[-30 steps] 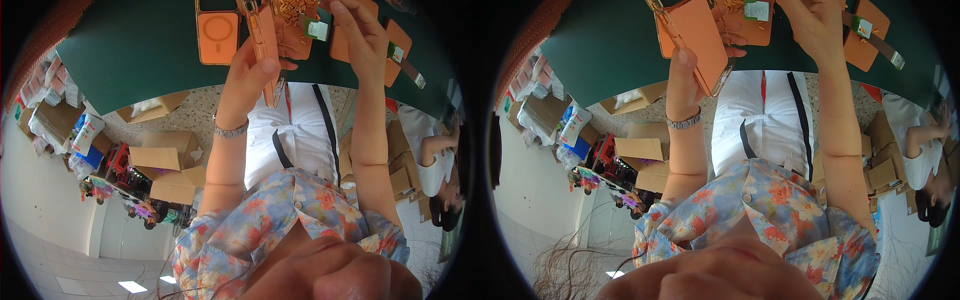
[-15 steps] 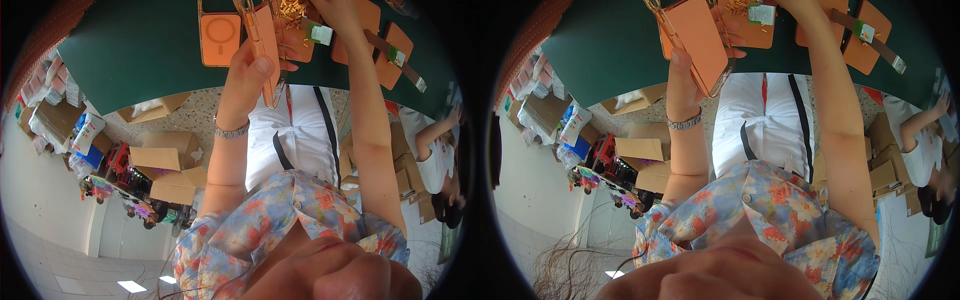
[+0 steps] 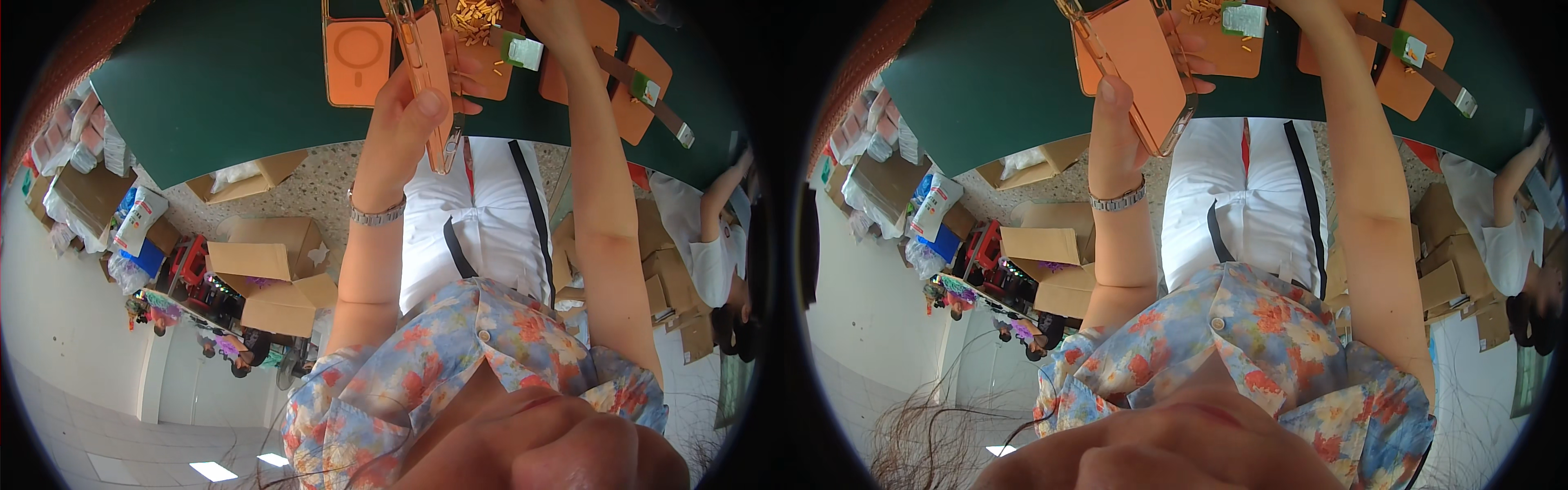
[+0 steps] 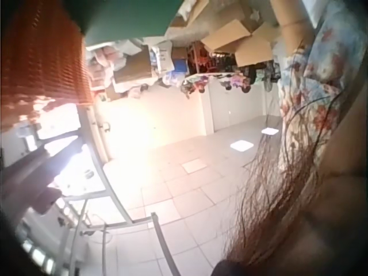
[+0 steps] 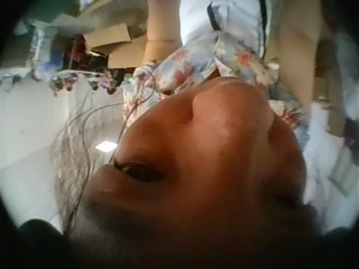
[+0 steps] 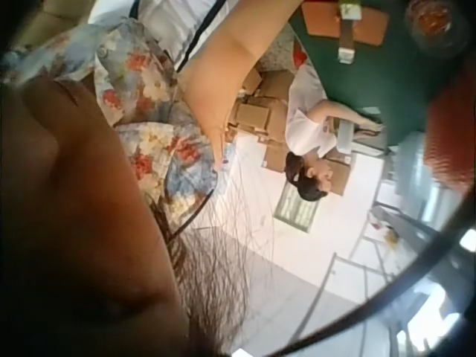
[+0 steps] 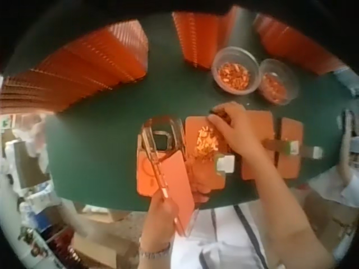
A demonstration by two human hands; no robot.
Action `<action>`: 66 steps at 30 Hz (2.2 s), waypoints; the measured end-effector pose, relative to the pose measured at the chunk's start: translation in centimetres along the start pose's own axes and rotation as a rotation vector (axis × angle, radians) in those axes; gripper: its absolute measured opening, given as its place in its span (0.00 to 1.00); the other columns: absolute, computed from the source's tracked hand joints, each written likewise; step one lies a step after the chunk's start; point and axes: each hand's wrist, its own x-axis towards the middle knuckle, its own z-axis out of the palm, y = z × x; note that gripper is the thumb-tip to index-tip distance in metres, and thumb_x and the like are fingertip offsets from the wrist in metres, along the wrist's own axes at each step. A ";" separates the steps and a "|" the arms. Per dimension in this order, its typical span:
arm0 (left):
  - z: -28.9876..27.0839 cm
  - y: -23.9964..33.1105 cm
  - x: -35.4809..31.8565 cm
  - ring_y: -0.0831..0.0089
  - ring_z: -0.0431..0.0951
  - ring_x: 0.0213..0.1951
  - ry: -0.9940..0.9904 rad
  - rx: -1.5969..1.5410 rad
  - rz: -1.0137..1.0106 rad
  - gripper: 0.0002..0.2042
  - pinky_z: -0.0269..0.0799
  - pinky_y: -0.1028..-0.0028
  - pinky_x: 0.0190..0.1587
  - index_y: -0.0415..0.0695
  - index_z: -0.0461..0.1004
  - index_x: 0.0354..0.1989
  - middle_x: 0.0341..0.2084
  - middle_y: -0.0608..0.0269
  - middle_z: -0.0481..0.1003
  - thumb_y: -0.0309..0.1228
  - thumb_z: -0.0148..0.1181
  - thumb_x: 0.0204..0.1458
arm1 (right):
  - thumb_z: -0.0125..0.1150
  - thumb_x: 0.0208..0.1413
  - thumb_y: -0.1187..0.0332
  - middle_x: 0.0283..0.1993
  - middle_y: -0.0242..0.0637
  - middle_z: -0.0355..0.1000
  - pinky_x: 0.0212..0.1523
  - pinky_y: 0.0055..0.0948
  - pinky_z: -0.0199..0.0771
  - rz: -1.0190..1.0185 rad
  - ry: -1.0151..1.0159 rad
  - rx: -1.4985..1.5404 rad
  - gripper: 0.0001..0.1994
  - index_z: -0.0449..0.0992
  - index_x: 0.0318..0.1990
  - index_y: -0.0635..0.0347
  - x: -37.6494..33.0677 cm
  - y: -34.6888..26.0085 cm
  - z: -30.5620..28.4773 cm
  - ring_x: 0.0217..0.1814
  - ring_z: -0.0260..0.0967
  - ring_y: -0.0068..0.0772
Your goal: The person picks up phone cases and installs small button components into each case using fixtures on the table.
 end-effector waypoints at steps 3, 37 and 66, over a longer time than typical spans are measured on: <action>0.3 0.0 0.1 0.63 0.77 0.47 -0.007 -0.031 0.004 0.40 0.76 0.67 0.46 0.35 0.60 0.62 0.48 0.52 0.72 0.58 0.58 0.52 | 0.62 0.56 0.68 0.36 0.45 0.69 0.42 0.34 0.68 -0.130 -0.037 -0.228 0.09 0.75 0.35 0.67 1.0 0.9 0.3 0.40 0.68 0.41; 0.3 -0.1 -0.6 0.69 0.76 0.47 -0.028 0.001 -0.019 0.38 0.75 0.72 0.48 0.36 0.59 0.62 0.48 0.57 0.72 0.53 0.61 0.53 | 0.61 0.55 0.68 0.31 0.38 0.66 0.39 0.32 0.62 -0.336 -0.602 -0.126 0.07 0.71 0.31 0.62 -1.3 -9.3 -8.2 0.34 0.63 0.39; 2.9 -1.7 2.3 0.85 0.68 0.15 0.093 0.239 -0.207 0.28 0.63 0.83 0.15 0.36 0.69 0.52 0.24 0.69 0.72 0.44 0.68 0.50 | 0.62 0.59 0.70 0.31 0.24 0.68 0.32 0.13 0.63 0.250 -0.186 0.600 0.06 0.71 0.36 0.59 -4.5 -6.7 -4.3 0.32 0.64 0.12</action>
